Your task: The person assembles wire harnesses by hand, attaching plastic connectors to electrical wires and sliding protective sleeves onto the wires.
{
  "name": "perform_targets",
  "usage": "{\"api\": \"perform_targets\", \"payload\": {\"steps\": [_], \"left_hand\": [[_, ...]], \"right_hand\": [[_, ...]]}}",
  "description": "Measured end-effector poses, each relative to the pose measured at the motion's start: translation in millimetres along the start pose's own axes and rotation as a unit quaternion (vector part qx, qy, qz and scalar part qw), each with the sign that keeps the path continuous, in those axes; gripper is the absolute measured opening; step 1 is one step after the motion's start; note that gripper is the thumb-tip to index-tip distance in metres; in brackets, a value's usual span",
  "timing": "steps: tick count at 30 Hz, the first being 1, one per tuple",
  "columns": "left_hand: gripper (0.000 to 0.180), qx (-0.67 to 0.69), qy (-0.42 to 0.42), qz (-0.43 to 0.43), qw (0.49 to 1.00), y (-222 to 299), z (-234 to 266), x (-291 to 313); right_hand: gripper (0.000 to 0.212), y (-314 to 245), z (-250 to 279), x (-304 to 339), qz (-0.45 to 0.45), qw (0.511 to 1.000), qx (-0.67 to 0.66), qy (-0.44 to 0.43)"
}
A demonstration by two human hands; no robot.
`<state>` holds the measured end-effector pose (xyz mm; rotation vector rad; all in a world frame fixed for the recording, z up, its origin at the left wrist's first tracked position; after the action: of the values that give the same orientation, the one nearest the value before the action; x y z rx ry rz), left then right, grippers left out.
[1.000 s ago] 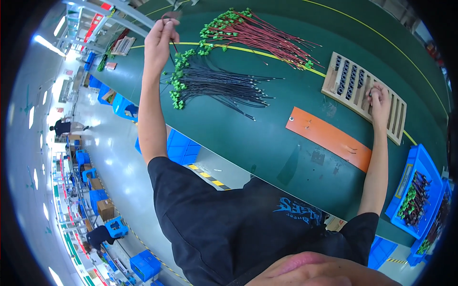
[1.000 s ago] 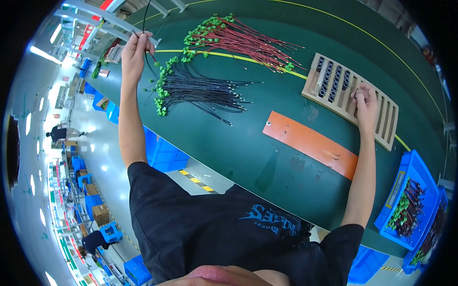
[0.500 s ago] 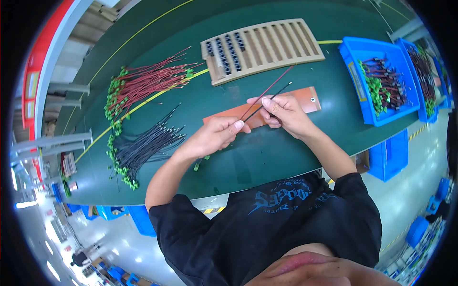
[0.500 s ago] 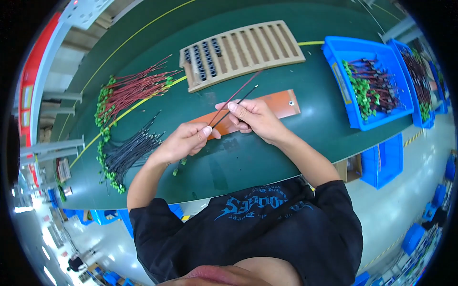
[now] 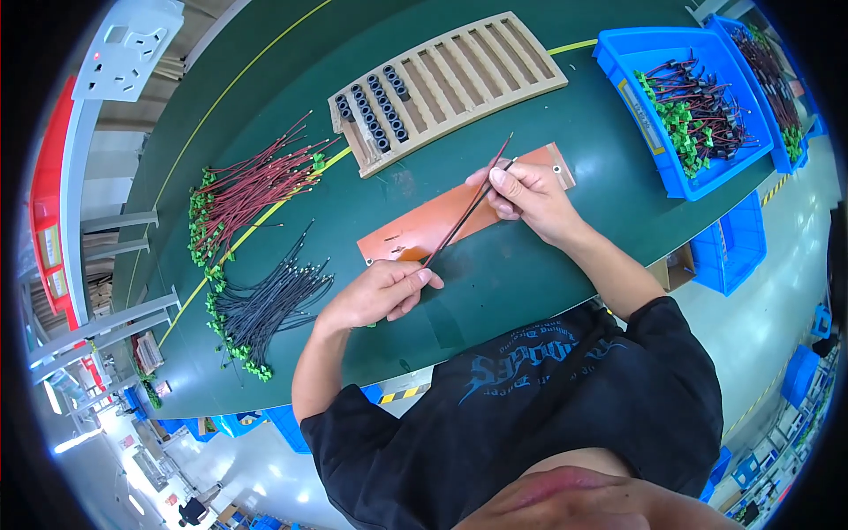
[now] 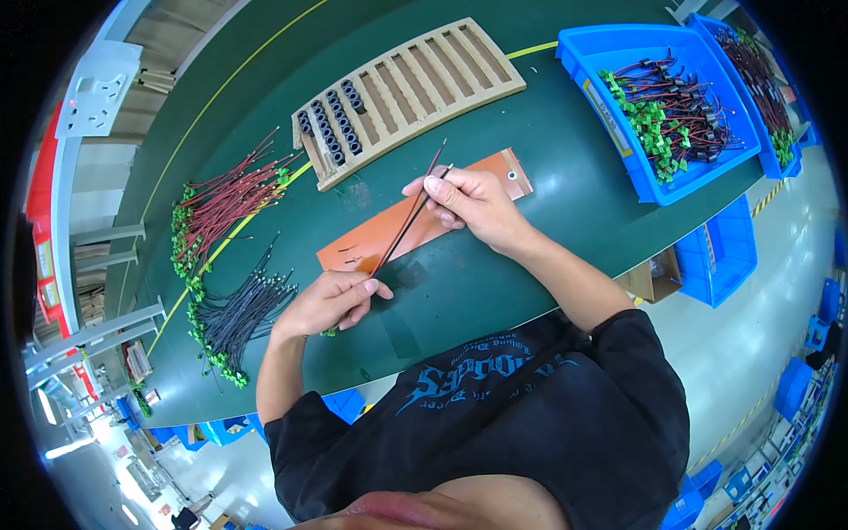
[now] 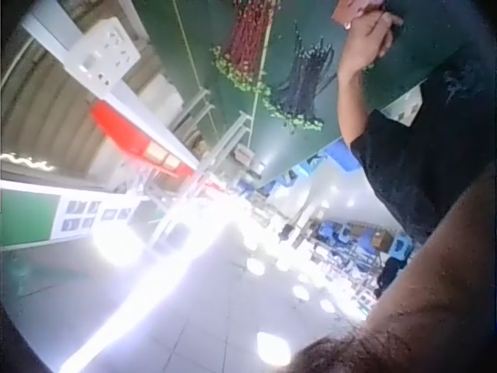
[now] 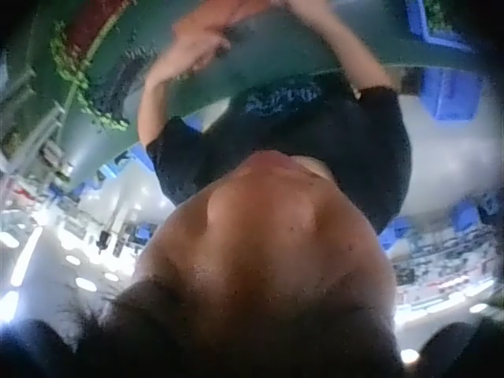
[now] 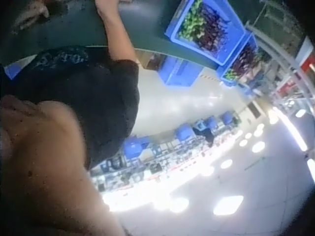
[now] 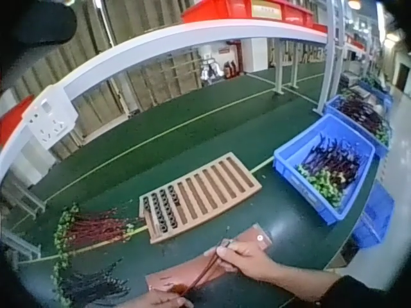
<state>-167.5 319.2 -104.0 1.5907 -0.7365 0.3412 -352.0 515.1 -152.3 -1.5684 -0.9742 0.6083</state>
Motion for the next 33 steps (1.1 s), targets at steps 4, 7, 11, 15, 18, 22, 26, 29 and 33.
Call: {"api": "perform_targets", "payload": {"steps": [4, 7, 11, 15, 18, 22, 26, 29, 33], "left_hand": [[0.040, 0.021, -0.010, 0.022, 0.999, -7.6, 2.8, -3.0], [0.039, 0.028, -0.022, 0.027, 0.999, -4.0, 0.0, -1.0], [0.033, 0.048, 0.021, -0.010, 0.999, -3.0, -5.0, -5.1], [0.029, 0.110, 0.117, -0.131, 0.978, 10.4, -22.5, -32.9], [0.026, 0.112, 0.140, -0.146, 0.973, 17.7, -28.3, -49.5], [0.023, 0.074, 0.154, -0.197, 0.965, 7.5, -24.9, -55.7], [0.024, 0.067, 0.179, -0.216, 0.958, 10.8, -19.4, -47.8], [0.025, 0.037, 0.181, -0.212, 0.960, 13.2, -18.0, -47.0], [0.024, -0.009, 0.198, -0.240, 0.950, 21.6, -15.0, -43.7]], "right_hand": [[0.033, -0.3, -4.7, 0.7, 0.045, 0.998, 0.026, 0.033], [0.028, -4.6, -3.9, 3.5, 0.021, 0.999, 0.018, 0.041], [0.025, 1.3, -1.6, 3.0, 0.009, 0.999, 0.037, 0.030], [0.026, -2.2, -11.0, 0.7, 0.070, 0.986, 0.149, 0.014], [0.027, 0.9, -16.0, 5.2, 0.057, 0.986, 0.156, 0.027], [0.023, -1.8, -11.2, 6.4, 0.012, 0.994, 0.100, 0.045], [0.024, -5.3, -10.1, 4.2, 0.068, 0.975, 0.204, 0.050], [0.027, -7.4, -9.9, 1.8, 0.161, 0.946, 0.277, 0.053], [0.026, -8.3, -7.3, 1.7, 0.051, 0.981, 0.186, 0.000]]}}
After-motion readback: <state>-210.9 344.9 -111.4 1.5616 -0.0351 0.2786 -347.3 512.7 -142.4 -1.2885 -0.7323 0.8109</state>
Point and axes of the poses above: each hand's wrist, its own x-axis away from the middle knuckle, its own z-axis out of the back of the hand, y = z × x, the point moved 2 cm from there along -x, towards the middle knuckle, and after that the axes turned 12 degrees about x, right-handed, at the moved point
